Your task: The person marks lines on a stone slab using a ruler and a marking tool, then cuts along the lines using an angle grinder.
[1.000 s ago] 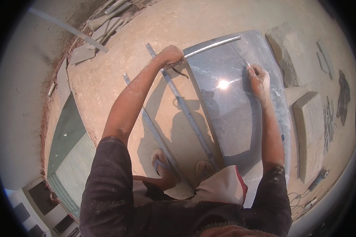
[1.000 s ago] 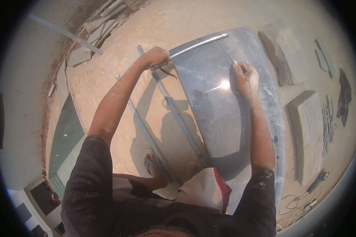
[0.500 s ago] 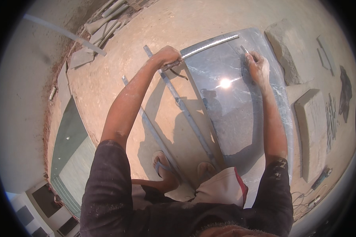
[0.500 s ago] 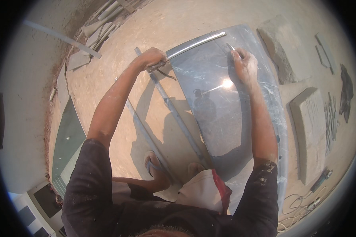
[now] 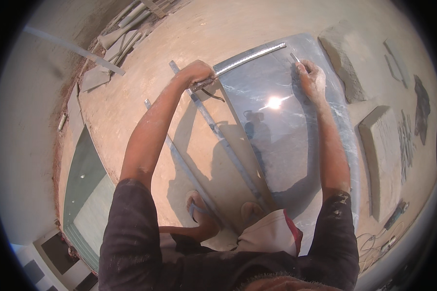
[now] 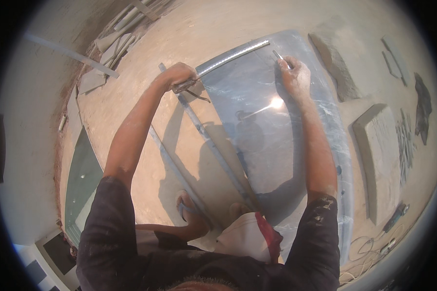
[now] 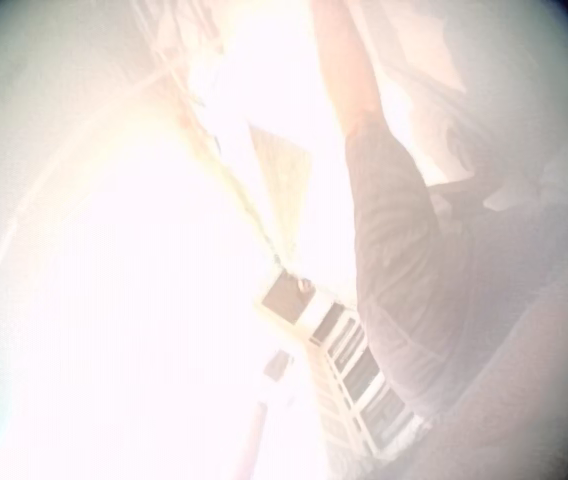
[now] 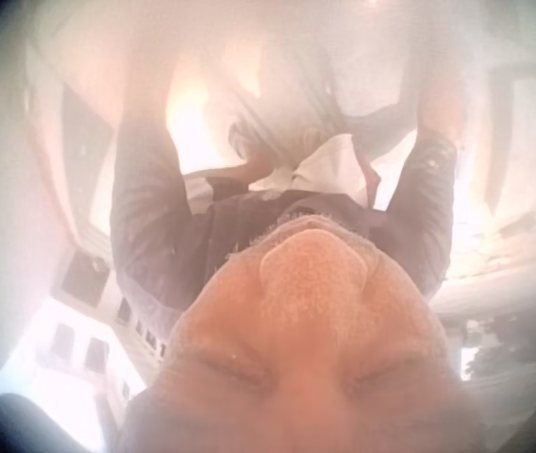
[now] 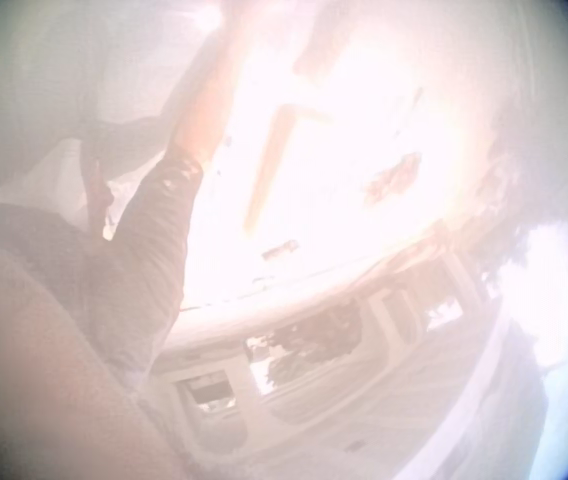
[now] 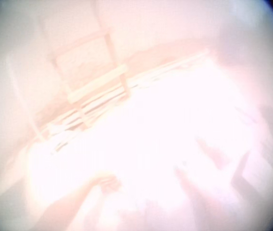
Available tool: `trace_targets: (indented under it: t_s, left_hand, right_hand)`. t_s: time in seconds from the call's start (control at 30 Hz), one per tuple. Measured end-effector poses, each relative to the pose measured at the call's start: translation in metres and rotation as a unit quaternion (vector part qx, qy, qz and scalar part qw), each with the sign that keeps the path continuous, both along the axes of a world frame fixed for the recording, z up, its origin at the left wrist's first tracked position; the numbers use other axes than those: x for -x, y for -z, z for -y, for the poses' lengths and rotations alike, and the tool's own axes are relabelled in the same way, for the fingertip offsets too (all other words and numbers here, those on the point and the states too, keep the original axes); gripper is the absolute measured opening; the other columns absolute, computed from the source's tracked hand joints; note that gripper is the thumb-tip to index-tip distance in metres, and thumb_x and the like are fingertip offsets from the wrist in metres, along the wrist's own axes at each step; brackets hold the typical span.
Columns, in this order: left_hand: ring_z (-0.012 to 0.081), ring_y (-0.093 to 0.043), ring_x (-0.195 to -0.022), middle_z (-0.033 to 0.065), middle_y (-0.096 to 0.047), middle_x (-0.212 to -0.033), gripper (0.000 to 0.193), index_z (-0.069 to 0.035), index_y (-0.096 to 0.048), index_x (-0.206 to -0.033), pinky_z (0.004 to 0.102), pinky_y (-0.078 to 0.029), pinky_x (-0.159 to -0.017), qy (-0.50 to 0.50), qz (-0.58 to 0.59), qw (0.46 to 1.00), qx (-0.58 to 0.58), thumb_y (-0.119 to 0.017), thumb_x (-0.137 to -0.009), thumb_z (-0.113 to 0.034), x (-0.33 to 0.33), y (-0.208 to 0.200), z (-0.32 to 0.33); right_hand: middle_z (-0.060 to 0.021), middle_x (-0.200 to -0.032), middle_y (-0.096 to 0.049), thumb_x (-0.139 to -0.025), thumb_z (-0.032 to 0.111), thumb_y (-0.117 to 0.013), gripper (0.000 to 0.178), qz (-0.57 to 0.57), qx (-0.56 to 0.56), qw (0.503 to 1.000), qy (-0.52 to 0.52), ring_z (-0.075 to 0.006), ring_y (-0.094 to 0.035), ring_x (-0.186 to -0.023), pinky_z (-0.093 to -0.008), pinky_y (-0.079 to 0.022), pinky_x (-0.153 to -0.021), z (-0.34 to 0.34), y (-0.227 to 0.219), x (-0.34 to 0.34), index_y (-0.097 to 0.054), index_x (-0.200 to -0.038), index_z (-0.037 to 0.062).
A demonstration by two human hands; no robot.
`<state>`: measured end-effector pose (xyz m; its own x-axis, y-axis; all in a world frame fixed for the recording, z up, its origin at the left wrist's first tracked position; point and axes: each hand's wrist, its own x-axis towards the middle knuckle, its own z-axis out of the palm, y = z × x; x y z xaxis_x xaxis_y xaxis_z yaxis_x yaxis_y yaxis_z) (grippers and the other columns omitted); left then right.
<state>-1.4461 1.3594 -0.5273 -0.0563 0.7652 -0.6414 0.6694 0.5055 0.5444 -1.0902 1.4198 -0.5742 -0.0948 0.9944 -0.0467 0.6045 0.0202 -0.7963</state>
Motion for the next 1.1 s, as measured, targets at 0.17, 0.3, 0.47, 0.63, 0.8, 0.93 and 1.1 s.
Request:
trace_targets:
  t_s: [0.17, 0.3, 0.47, 0.63, 0.8, 0.93, 1.1]
  left_hand:
    - [0.0156, -0.061, -0.06, 0.01, -0.069, -0.074, 0.02, 0.001, -0.075, -0.084, 0.0324, -0.046, -0.052, -0.004, -0.014, 1.0, 0.011, -0.064, -0.079, -0.014, 0.006, 0.009, -0.001]
    - [0.0159, -0.061, -0.059, 0.0098, -0.069, -0.074, 0.02, 0.002, -0.075, -0.085, 0.0326, -0.047, -0.051, 0.025, -0.015, 1.0, 0.004, -0.063, -0.079, -0.013, 0.007, 0.013, -0.006]
    - [0.0165, -0.062, -0.06, 0.0103, -0.069, -0.074, 0.021, 0.003, -0.075, -0.085, 0.0331, -0.048, -0.053, 0.013, -0.001, 1.0, 0.005, -0.063, -0.079, -0.013, 0.008, 0.013, -0.007]
    - [0.0165, -0.063, -0.062, 0.0104, -0.069, -0.074, 0.022, 0.003, -0.075, -0.086, 0.0324, -0.049, -0.055, 0.049, -0.005, 0.999, -0.023, -0.062, -0.079, -0.013, 0.01, 0.019, -0.007]
    - [0.0159, -0.062, -0.062, 0.0101, -0.069, -0.074, 0.022, 0.004, -0.074, -0.085, 0.0317, -0.049, -0.055, 0.045, -0.013, 0.999, -0.007, -0.061, -0.079, -0.012, 0.011, 0.021, -0.007]
    - [0.0151, -0.059, -0.058, 0.009, -0.066, -0.071, 0.019, 0.004, -0.073, -0.081, 0.0321, -0.046, -0.052, 0.006, -0.001, 1.0, -0.007, -0.061, -0.08, -0.012, 0.006, 0.015, -0.005]
    - [0.0145, -0.057, -0.055, 0.0075, -0.063, -0.066, 0.017, 0.003, -0.07, -0.078, 0.0325, -0.044, -0.049, 0.021, -0.008, 1.0, -0.003, -0.062, -0.08, -0.011, 0.009, 0.015, -0.004]
  right_hand:
    - [-0.0231, -0.105, -0.074, -0.095, 0.03, -0.065, 0.034, 0.017, -0.027, 0.999, 0.015, -0.0371, -0.072, -0.102, -0.0415, -0.054, -0.089, -0.006, -0.002, 0.008, -0.075, -0.115, 0.0042]
    - [-0.0228, -0.105, -0.074, -0.095, 0.03, -0.065, 0.034, 0.018, -0.024, 0.999, 0.025, -0.0381, -0.071, -0.103, -0.0422, -0.054, -0.091, -0.02, 0.004, 0.008, -0.075, -0.114, 0.0044]
    - [-0.0228, -0.105, -0.074, -0.094, 0.031, -0.063, 0.033, 0.037, -0.027, 0.999, 0.007, -0.0399, -0.07, -0.102, -0.0438, -0.054, -0.09, -0.034, 0.003, 0.011, -0.075, -0.111, 0.0049]
    - [-0.0226, -0.105, -0.073, -0.093, 0.031, -0.06, 0.033, 0.075, 0.002, 0.997, -0.01, -0.0403, -0.07, -0.102, -0.045, -0.054, -0.091, -0.039, -0.001, 0.016, -0.075, -0.109, 0.0061]
    - [-0.023, -0.104, -0.073, -0.092, 0.03, -0.059, 0.033, 0.096, -0.029, 0.995, -0.025, -0.04, -0.07, -0.101, -0.0453, -0.054, -0.09, -0.039, 0.001, 0.016, -0.075, -0.107, 0.0053]
    - [-0.0235, -0.103, -0.073, -0.093, 0.029, -0.059, 0.032, 0.089, -0.014, 0.995, -0.037, -0.0399, -0.07, -0.099, -0.0457, -0.054, -0.088, -0.042, 0.001, 0.014, -0.075, -0.106, 0.0048]
    - [-0.0232, -0.1, -0.073, -0.093, 0.027, -0.06, 0.03, 0.076, 0.004, 0.997, -0.021, -0.0405, -0.07, -0.097, -0.0457, -0.054, -0.087, -0.04, -0.006, 0.024, -0.075, -0.107, 0.0047]
